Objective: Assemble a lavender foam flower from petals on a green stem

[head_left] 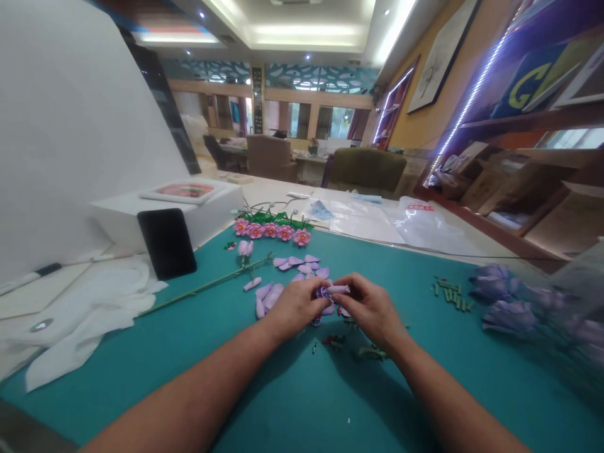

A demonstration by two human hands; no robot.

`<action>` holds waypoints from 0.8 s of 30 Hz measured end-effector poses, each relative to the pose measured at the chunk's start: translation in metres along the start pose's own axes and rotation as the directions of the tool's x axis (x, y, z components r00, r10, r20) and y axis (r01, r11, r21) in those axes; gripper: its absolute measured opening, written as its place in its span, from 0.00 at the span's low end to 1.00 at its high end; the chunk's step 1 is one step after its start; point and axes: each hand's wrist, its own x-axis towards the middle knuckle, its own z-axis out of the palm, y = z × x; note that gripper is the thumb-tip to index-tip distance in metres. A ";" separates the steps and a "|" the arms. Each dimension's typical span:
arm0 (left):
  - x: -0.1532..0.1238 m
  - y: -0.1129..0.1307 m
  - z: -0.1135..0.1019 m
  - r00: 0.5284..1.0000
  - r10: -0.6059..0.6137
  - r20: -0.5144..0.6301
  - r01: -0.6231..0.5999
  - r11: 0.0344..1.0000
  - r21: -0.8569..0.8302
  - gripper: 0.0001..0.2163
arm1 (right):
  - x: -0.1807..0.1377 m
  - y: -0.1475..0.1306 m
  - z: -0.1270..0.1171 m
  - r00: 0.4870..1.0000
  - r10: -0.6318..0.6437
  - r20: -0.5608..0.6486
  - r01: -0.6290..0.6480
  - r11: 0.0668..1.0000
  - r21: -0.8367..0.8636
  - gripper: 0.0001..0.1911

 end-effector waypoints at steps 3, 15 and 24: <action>0.000 0.000 0.000 1.000 0.006 -0.001 -0.007 1.000 -0.010 0.12 | 0.000 0.002 0.001 1.000 0.000 0.017 0.001 1.000 -0.019 0.09; 0.000 0.000 -0.001 1.000 0.022 0.007 -0.022 0.998 0.055 0.11 | -0.001 -0.005 -0.002 0.996 -0.082 0.047 0.089 0.979 -0.182 0.09; -0.001 -0.004 0.003 0.999 0.050 -0.004 -0.048 0.985 0.167 0.10 | -0.002 -0.002 0.001 0.982 -0.178 0.068 0.191 0.923 -0.334 0.10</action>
